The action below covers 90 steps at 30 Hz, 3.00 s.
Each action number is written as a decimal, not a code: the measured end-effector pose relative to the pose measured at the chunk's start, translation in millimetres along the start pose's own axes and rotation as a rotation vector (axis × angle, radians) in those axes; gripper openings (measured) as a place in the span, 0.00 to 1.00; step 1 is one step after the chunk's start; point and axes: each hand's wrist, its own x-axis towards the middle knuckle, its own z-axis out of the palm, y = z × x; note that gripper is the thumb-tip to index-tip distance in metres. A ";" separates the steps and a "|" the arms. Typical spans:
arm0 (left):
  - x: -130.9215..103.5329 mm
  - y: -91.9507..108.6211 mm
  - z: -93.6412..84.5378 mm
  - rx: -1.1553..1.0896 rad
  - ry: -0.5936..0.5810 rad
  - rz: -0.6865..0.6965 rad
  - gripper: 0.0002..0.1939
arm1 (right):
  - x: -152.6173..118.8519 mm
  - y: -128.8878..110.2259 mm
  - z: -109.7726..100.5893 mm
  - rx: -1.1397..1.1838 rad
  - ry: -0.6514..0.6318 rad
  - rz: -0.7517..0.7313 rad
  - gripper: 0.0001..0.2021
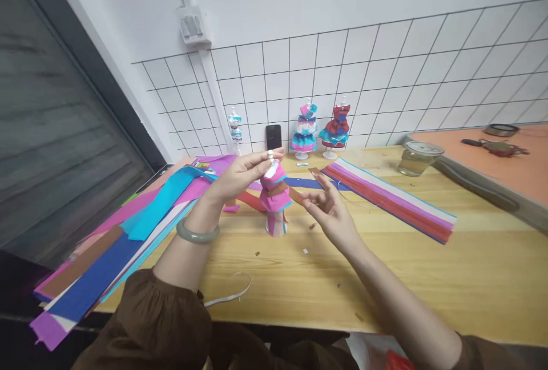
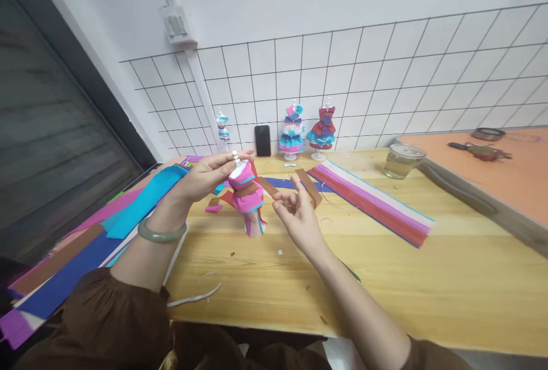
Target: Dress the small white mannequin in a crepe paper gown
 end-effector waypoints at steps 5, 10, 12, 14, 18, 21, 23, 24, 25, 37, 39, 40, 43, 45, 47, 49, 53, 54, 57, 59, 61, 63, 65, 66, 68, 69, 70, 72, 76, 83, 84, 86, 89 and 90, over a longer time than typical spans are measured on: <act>-1.8 -10.7 -9.4 -0.098 -0.020 -0.019 0.18 | 36.9 -24.5 11.0 0.128 -0.075 0.003 0.43; 1.2 -15.5 -18.5 -0.104 -0.044 0.007 0.16 | 69.2 -23.7 19.4 0.283 -0.337 0.175 0.44; 3.7 -18.0 -22.0 -0.123 -0.063 -0.001 0.15 | 78.0 -18.7 20.9 0.334 -0.403 0.201 0.43; 6.9 -20.5 -25.2 -0.169 -0.093 -0.015 0.14 | 83.7 -15.3 21.7 0.352 -0.474 0.203 0.43; 14.9 -23.4 -29.5 -0.254 -0.149 -0.037 0.13 | 87.5 -15.6 23.0 0.319 -0.595 0.167 0.43; 20.4 -23.8 -30.1 -0.310 -0.179 -0.048 0.13 | 88.1 -15.9 24.1 0.283 -0.610 0.116 0.44; 22.8 -23.9 -28.9 -0.326 -0.178 -0.051 0.13 | 88.4 -14.8 25.1 0.297 -0.605 0.102 0.46; 23.6 -24.0 -27.7 -0.325 -0.164 -0.048 0.14 | 88.4 -14.2 25.7 0.308 -0.596 0.103 0.48; 24.0 -24.3 -26.1 -0.321 -0.140 -0.044 0.14 | 88.1 -13.7 26.5 0.316 -0.581 0.107 0.50; 20.9 -50.5 -8.0 -0.075 0.573 0.114 0.16 | 88.0 -16.5 37.7 0.261 -0.189 0.032 0.59; 20.8 -56.3 -2.1 -0.009 0.511 0.112 0.23 | 91.1 -16.8 35.1 0.221 -0.063 -0.007 0.60; 20.9 -59.4 1.9 0.040 0.472 0.115 0.28 | 92.4 -17.0 34.0 0.207 -0.009 -0.022 0.60; 21.9 -69.0 16.2 0.171 0.343 0.118 0.33 | 94.2 -17.2 33.0 0.186 0.093 -0.041 0.60; 22.9 -74.4 25.3 0.172 0.321 0.114 0.30 | 94.2 -16.1 34.4 0.173 0.120 -0.054 0.59; 24.1 -77.7 32.2 0.109 0.340 0.121 0.26 | 93.7 -14.2 36.6 0.145 0.130 -0.076 0.58; 25.3 -78.6 36.5 0.013 0.353 0.121 0.24 | 93.0 -12.1 38.9 0.116 0.133 -0.096 0.57; 26.4 -77.7 39.6 -0.113 0.393 0.114 0.19 | 91.1 -9.9 43.1 0.108 0.125 -0.101 0.57; 26.5 -78.0 40.0 -0.108 0.405 0.121 0.18 | 90.5 -9.6 43.9 0.112 0.124 -0.099 0.57; 26.5 -81.2 41.0 -0.086 0.434 0.146 0.17 | 89.1 -8.2 45.3 0.129 0.126 -0.086 0.57; 26.9 -85.0 41.3 -0.097 0.452 0.144 0.14 | 88.6 -6.5 45.4 0.141 0.122 -0.079 0.57; 27.8 -88.9 40.8 -0.124 0.470 0.122 0.11 | 88.6 -4.8 45.4 0.147 0.120 -0.080 0.57; 28.8 -92.0 39.4 -0.175 0.499 0.093 0.09 | 88.6 -3.8 45.5 0.143 0.116 -0.087 0.56; 29.8 -93.5 37.6 -0.221 0.530 0.070 0.07 | 88.5 -3.6 45.9 0.136 0.106 -0.094 0.56; 30.2 -93.7 36.6 -0.230 0.543 0.064 0.06 | 88.4 -3.6 46.2 0.133 0.098 -0.096 0.55; 30.7 -93.3 34.9 -0.221 0.564 0.063 0.04 | 88.4 -3.2 46.6 0.132 0.075 -0.093 0.55; 30.9 -93.0 34.2 -0.215 0.572 0.065 0.04 | 88.5 -2.6 46.6 0.136 0.066 -0.091 0.54; 31.0 -92.7 33.8 -0.212 0.578 0.067 0.05 | 88.6 -1.8 46.5 0.144 0.057 -0.090 0.54; 31.1 -92.4 33.6 -0.217 0.585 0.071 0.05 | 89.2 0.2 45.6 0.156 0.045 -0.092 0.54; 31.3 -93.7 35.5 -0.298 0.576 0.059 0.07 | 90.4 2.6 43.4 0.119 0.033 -0.101 0.53; 30.7 -90.4 37.4 -0.341 0.560 0.033 0.16 | 90.0 2.6 44.3 0.105 0.038 -0.137 0.53; 30.2 -89.2 37.4 -0.338 0.556 0.028 0.16 | 89.6 2.2 44.7 0.106 0.044 -0.139 0.53; 29.0 -87.1 37.2 -0.319 0.555 0.016 0.15 | 88.7 1.0 45.8 0.099 0.051 -0.137 0.53; 27.4 -85.9 36.6 -0.283 0.563 0.000 0.14 | 87.6 -1.5 47.0 0.084 0.065 -0.131 0.53; 27.1 -86.0 36.2 -0.277 0.568 -0.007 0.15 | 87.4 -2.2 47.1 0.081 0.066 -0.131 0.53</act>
